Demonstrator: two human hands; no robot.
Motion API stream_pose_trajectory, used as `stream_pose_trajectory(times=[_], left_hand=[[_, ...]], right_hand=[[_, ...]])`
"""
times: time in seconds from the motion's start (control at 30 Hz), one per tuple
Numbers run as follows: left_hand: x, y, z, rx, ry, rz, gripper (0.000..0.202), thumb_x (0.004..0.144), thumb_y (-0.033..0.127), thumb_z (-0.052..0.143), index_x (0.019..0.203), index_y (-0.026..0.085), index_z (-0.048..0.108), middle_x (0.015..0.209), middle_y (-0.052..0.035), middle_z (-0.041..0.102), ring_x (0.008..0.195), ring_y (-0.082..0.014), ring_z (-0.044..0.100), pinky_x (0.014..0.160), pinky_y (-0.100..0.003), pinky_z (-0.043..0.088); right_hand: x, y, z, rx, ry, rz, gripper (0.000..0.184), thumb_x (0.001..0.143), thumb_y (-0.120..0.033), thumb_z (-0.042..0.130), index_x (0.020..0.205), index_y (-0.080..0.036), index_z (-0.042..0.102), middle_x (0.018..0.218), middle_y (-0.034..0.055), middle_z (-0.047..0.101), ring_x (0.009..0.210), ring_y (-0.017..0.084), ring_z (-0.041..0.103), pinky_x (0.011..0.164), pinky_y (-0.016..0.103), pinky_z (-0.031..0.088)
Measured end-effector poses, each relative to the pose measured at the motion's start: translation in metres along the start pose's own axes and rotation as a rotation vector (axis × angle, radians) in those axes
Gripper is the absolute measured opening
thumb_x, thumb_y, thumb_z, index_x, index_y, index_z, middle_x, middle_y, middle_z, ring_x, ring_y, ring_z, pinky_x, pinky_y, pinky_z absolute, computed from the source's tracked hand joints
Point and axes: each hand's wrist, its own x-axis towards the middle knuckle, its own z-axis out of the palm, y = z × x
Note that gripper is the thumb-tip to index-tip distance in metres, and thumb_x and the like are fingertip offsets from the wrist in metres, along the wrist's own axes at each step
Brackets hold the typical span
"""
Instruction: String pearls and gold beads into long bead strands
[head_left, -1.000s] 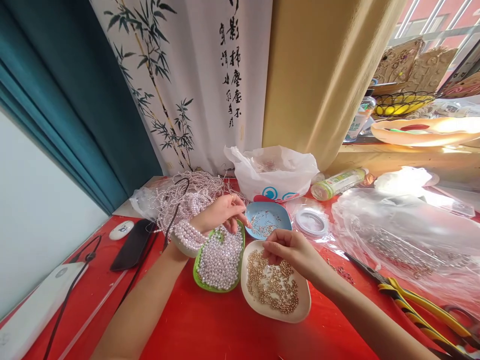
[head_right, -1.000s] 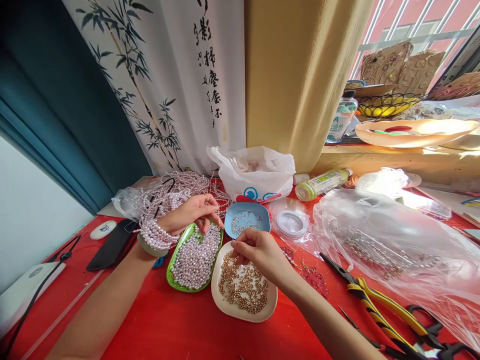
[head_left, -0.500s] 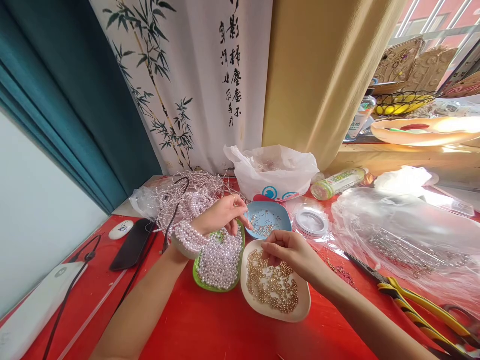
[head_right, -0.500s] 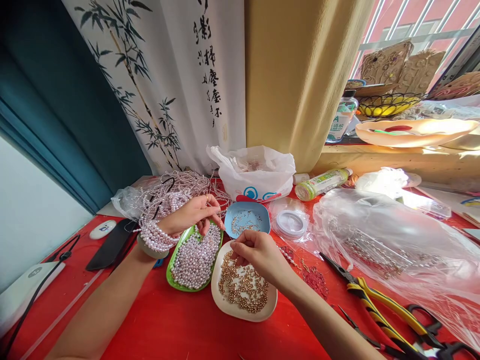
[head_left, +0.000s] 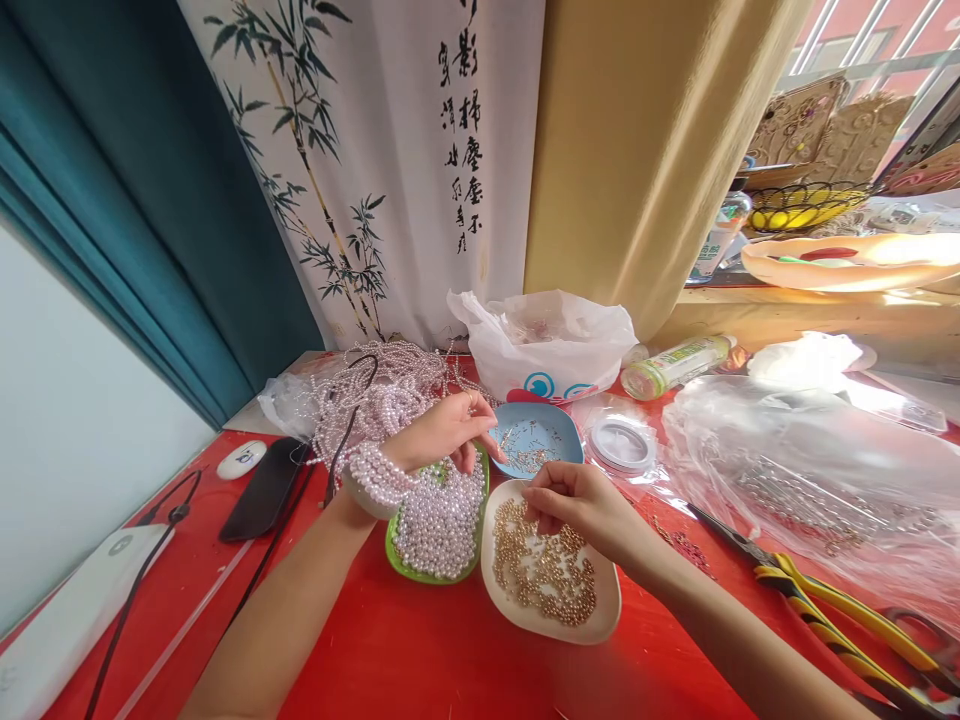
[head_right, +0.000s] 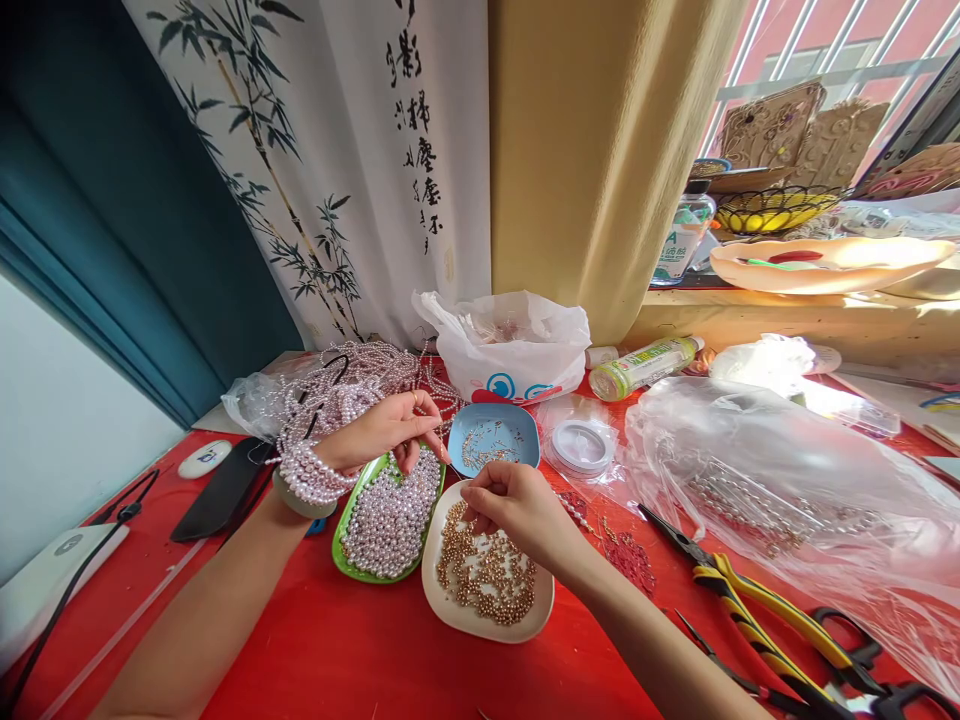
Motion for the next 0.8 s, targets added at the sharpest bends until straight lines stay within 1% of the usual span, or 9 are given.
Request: stream_pose_trajectory(times=[0.37,0.6,0.7,0.8], left_hand=[[-0.0001,-0.0013,0.0016,-0.015,-0.021,0.01,0.018,0.078,0.034,0.044,0.08,0.018,0.036,0.075,-0.0065,0.067,0.035,-0.0056,0.049,0.038,-0.019,0.037],[-0.0018,-0.0019,0.0019,0.019,-0.015,0.02,0.019,0.078,0.034,0.043,0.085,0.017,0.038,0.077,-0.0069,0.067,0.036,-0.0055,0.05,0.038,-0.019,0.036],[-0.0021,-0.0019,0.0027,0.028,-0.019,0.016,0.019,0.078,0.034,0.043,0.085,0.017,0.038,0.076,-0.0066,0.067,0.035,-0.0054,0.05,0.038,-0.019,0.036],[-0.0017,-0.0016,0.003,0.01,-0.024,0.008,0.019,0.078,0.034,0.044,0.085,0.017,0.038,0.076,-0.0065,0.067,0.035,-0.0056,0.05,0.038,-0.018,0.036]], right_hand=[[-0.0005,-0.0015,0.0,-0.023,0.01,0.001,0.015,0.072,-0.025,0.049,0.061,-0.015,0.049,0.059,0.0014,0.059,0.048,0.007,0.051,0.049,0.02,0.04],[-0.0025,-0.0029,0.001,-0.045,0.044,0.007,0.013,0.071,-0.023,0.048,0.061,-0.015,0.049,0.057,0.0004,0.059,0.048,0.007,0.051,0.048,0.02,0.04],[-0.0024,-0.0023,0.0019,-0.039,0.038,0.003,0.012,0.071,-0.022,0.048,0.061,-0.015,0.049,0.057,0.0002,0.058,0.048,0.007,0.051,0.048,0.02,0.04],[-0.0009,0.0006,0.0018,-0.002,0.003,-0.022,0.014,0.072,-0.024,0.05,0.062,-0.015,0.049,0.057,-0.0001,0.057,0.048,0.006,0.05,0.049,0.02,0.04]])
